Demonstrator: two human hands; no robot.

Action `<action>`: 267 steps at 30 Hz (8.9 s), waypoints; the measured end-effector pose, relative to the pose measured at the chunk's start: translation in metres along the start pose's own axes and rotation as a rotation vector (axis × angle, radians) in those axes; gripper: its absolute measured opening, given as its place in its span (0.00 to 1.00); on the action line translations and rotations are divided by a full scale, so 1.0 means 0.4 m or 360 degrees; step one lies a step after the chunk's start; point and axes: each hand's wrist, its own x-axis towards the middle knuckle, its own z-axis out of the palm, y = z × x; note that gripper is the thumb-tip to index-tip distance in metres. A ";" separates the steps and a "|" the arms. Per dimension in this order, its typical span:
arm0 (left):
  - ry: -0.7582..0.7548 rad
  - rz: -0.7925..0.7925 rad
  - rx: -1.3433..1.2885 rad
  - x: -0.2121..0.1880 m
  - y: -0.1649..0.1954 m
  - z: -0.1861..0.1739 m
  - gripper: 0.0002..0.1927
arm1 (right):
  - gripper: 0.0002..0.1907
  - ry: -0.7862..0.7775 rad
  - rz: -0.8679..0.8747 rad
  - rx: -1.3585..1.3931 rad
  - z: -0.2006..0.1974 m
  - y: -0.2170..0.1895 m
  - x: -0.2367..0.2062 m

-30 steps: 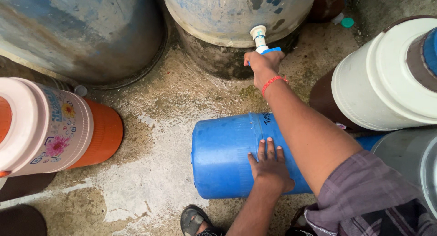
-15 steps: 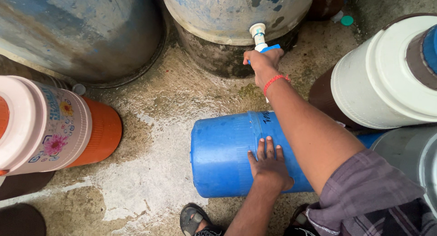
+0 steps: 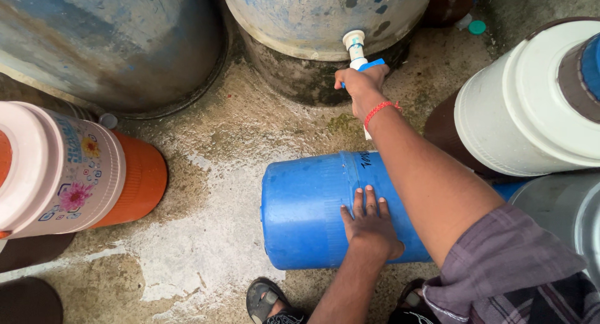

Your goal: The person rinses a blue plastic lid under a tap, then places it on a white container. They pick up a blue plastic container, open the tap, and fill the container with water. The person closes the tap and sets the filled container down.

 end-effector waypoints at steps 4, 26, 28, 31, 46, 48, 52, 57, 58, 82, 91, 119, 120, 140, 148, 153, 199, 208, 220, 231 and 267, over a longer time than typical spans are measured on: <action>0.0012 -0.0002 0.0005 0.000 -0.002 -0.002 0.56 | 0.40 -0.0040 -0.0014 0.0012 -0.004 0.000 0.001; 0.0018 -0.0007 -0.0003 -0.003 -0.002 -0.009 0.55 | 0.41 -0.0158 0.0000 -0.0072 -0.022 -0.013 -0.002; 0.0028 -0.0011 0.0000 -0.004 -0.001 -0.009 0.55 | 0.41 -0.0175 0.0004 -0.0062 -0.023 -0.017 -0.007; 0.0006 -0.0017 0.0010 -0.004 -0.001 -0.011 0.55 | 0.41 -0.0182 0.0065 -0.0076 -0.025 -0.026 -0.016; -0.0013 -0.0016 0.0018 -0.002 0.002 -0.014 0.56 | 0.39 -0.0222 0.0023 -0.0041 -0.030 -0.034 -0.023; -0.0002 -0.0015 0.0015 -0.002 0.003 -0.012 0.56 | 0.40 -0.0215 0.0024 -0.0043 -0.029 -0.032 -0.022; -0.0006 -0.0019 0.0023 0.002 0.002 -0.009 0.56 | 0.39 -0.0226 0.0016 -0.0043 -0.028 -0.031 -0.019; 0.0018 -0.0019 0.0023 -0.001 0.002 -0.010 0.56 | 0.45 -0.0411 0.0003 -0.0028 -0.059 -0.028 -0.011; 0.0035 -0.0024 0.0014 -0.004 0.001 -0.011 0.56 | 0.41 -0.0533 0.0015 -0.0083 -0.076 -0.025 -0.012; -0.0092 0.0075 0.0072 -0.006 0.001 -0.007 0.52 | 0.33 -0.1179 -0.0653 -0.2216 -0.301 0.239 -0.317; 0.0094 -0.0018 -0.0076 -0.043 0.008 -0.029 0.50 | 0.44 -0.0790 -0.0323 -0.2392 -0.499 0.209 -0.214; -0.0003 -0.0116 -0.0038 -0.040 0.044 -0.050 0.47 | 0.46 -0.0455 -0.0067 -0.2082 -0.570 0.239 -0.170; -0.0009 -0.0115 -0.0031 -0.041 0.044 -0.050 0.48 | 0.46 -0.0459 -0.0071 -0.2085 -0.570 0.237 -0.171; -0.0223 -0.0117 0.0004 -0.053 0.044 -0.032 0.59 | 0.46 -0.0669 -0.0087 -0.2175 -0.578 0.243 -0.155; -0.0311 -0.0109 0.0043 -0.051 0.050 -0.026 0.61 | 0.49 -0.0713 -0.0028 -0.2171 -0.556 0.229 -0.162; -0.0339 -0.0092 0.0057 -0.053 0.047 -0.019 0.62 | 0.51 -0.0779 0.0004 -0.2158 -0.553 0.249 -0.149; 0.0928 -0.0731 -0.0899 -0.031 -0.388 -0.063 0.42 | 0.45 -0.0636 -0.0004 -0.2293 -0.647 0.275 -0.340; 0.1080 -0.0696 -0.0949 0.099 -0.399 -0.050 0.39 | 0.33 -0.1153 -0.0316 -0.2636 -0.476 0.078 -0.458; 0.1090 -0.0658 -0.0862 0.100 -0.387 -0.071 0.37 | 0.50 -0.1311 0.0029 -0.2898 -0.496 0.032 -0.334; 0.1121 -0.0644 -0.0854 0.088 -0.354 -0.081 0.38 | 0.58 -0.1523 -0.0001 -0.2678 -0.526 0.106 -0.259; 0.1143 -0.0683 -0.0914 0.075 -0.358 -0.055 0.36 | 0.57 -0.1589 0.0062 -0.2797 -0.503 0.087 -0.257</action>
